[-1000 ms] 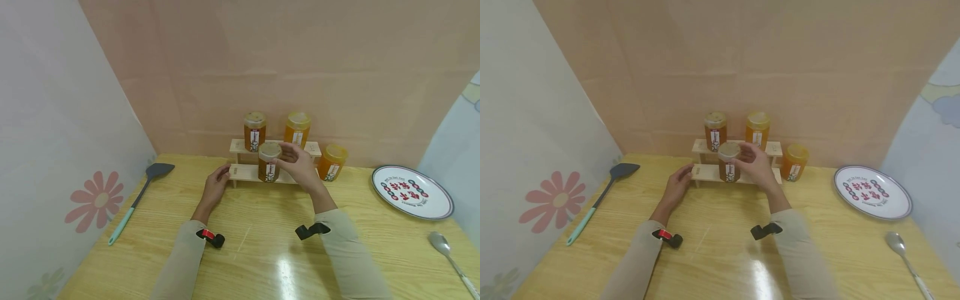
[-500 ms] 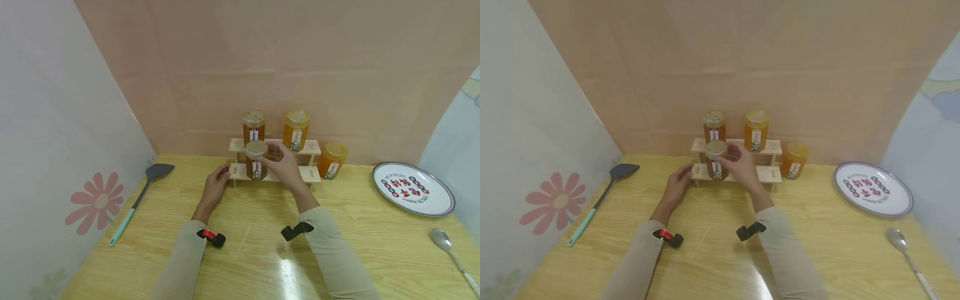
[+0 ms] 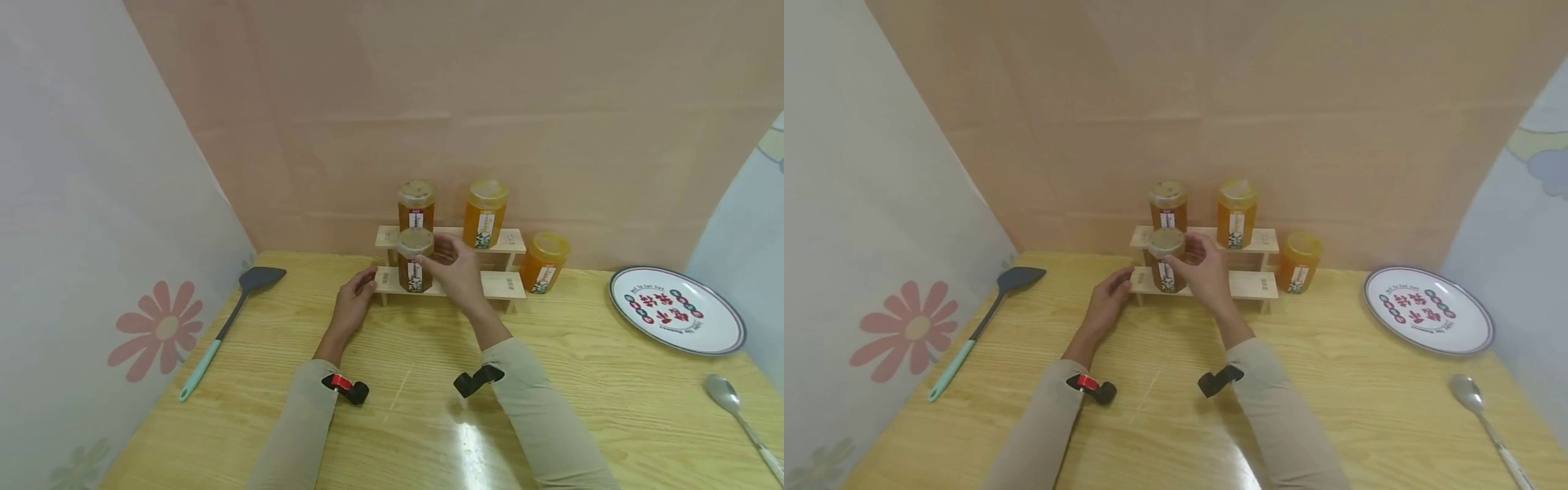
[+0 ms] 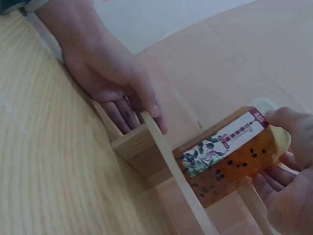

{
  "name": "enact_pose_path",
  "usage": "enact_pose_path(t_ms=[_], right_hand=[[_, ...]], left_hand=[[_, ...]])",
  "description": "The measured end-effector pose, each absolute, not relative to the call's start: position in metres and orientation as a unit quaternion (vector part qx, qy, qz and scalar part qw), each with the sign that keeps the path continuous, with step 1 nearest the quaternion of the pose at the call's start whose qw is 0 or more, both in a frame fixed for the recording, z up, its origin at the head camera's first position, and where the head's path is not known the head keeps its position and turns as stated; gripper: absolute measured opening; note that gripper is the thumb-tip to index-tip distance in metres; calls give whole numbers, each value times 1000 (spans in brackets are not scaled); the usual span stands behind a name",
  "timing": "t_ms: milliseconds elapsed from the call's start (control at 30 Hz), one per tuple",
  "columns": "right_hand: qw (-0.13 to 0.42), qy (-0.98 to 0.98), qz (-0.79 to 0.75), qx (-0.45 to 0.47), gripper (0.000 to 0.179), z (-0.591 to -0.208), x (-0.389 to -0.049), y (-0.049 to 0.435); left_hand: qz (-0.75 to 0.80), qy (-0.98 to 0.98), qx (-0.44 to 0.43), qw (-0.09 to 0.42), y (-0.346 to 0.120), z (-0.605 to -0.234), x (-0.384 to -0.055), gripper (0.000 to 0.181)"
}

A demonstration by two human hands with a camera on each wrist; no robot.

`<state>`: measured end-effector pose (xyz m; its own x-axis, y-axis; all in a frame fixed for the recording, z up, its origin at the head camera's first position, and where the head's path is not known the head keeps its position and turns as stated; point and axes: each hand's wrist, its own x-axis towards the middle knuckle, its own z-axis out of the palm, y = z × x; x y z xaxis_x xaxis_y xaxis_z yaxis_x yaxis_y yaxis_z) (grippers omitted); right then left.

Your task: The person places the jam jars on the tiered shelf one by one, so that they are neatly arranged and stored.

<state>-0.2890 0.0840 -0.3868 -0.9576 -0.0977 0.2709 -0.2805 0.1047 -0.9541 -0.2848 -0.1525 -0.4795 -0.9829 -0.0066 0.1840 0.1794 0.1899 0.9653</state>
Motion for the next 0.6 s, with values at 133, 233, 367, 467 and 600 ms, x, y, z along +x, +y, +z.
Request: enact_pose_path(t_ms=[133, 233, 367, 467, 600], right_hand=[[74, -743, 653, 128, 63, -388, -289, 83], [63, -749, 646, 133, 64, -386, -287, 87], [46, -761, 632, 140, 66, -380, -284, 102], [56, -774, 615, 140, 65, -374, -282, 120], [82, -798, 582, 132, 61, -364, -279, 151]], left_hand=[[-639, -764, -56, 73, -153, -479, -285, 41], [-642, -761, -56, 74, -152, -479, -285, 41], [-645, -759, -58, 76, -152, -481, -285, 40], [-639, -763, -59, 76, -152, -482, -285, 41], [-626, -773, -58, 79, -153, -481, -285, 42]])
